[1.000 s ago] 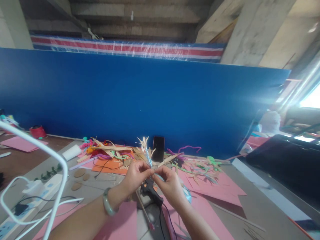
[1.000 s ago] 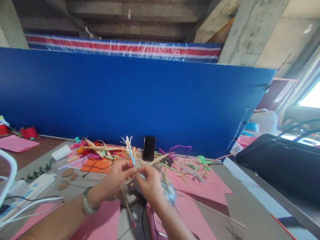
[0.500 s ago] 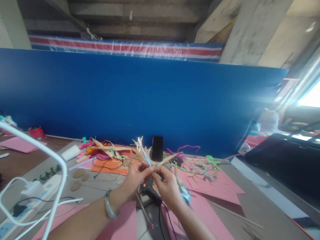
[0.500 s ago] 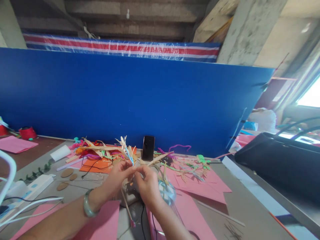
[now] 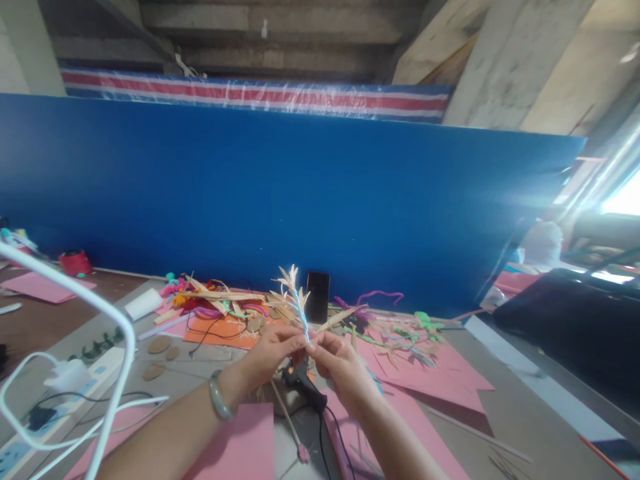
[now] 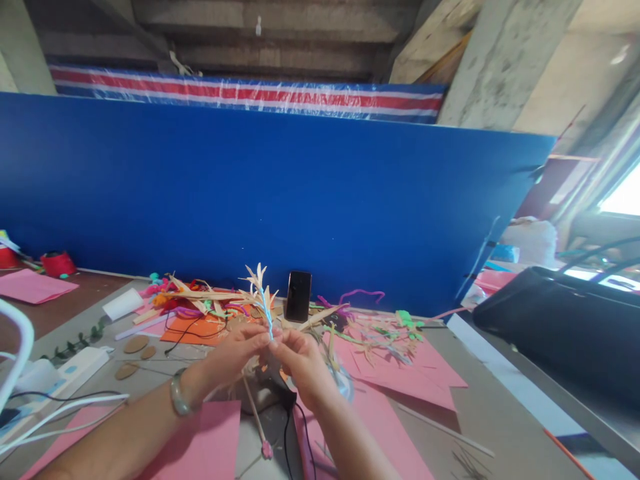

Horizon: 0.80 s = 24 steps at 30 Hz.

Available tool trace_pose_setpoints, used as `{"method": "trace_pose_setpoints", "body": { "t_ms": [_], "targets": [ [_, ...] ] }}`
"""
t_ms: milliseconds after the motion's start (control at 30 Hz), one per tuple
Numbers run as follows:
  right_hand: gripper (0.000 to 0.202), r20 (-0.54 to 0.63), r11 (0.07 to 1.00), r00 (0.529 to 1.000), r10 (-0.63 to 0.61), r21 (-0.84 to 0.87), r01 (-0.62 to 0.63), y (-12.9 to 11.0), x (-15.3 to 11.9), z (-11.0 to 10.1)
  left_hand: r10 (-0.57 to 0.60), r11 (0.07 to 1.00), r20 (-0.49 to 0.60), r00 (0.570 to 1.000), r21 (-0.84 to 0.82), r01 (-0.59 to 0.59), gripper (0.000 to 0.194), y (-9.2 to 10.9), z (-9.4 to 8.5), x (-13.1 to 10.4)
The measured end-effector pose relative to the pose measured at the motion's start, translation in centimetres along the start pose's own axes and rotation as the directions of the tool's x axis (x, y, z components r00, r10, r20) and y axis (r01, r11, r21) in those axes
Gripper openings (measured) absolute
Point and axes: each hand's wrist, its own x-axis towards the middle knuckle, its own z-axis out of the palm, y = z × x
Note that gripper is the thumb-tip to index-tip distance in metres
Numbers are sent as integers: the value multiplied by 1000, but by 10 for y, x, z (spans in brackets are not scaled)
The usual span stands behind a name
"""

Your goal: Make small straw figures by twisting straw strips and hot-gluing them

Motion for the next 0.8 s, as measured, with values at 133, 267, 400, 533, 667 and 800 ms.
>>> {"method": "trace_pose_setpoints", "body": {
  "t_ms": [133,267,400,533,667,800],
  "targets": [
    [33,-124,989,990,-71,-140,53,0,0,1,5,999,-132,991,-40,-10,26,0,3,1],
    [25,-195,927,959,-207,-352,128,-1,-1,2,53,998,-187,981,43,-46,22,4,4,-1],
    [14,-177,899,961,-211,-421,120,-5,-4,4,117,987,-196,974,131,-92,24,4,4,0],
    [12,-157,880,961,-229,-455,135,-8,-5,7,236,935,-274,933,325,-141,20,3,4,3],
    [15,-143,866,951,-275,-466,180,-6,-5,9,280,892,-267,922,426,-148,21,3,3,4],
    [21,-162,855,940,-299,-482,189,-3,-6,10,203,941,-308,929,324,-98,24,-2,3,3]
  ]
}}
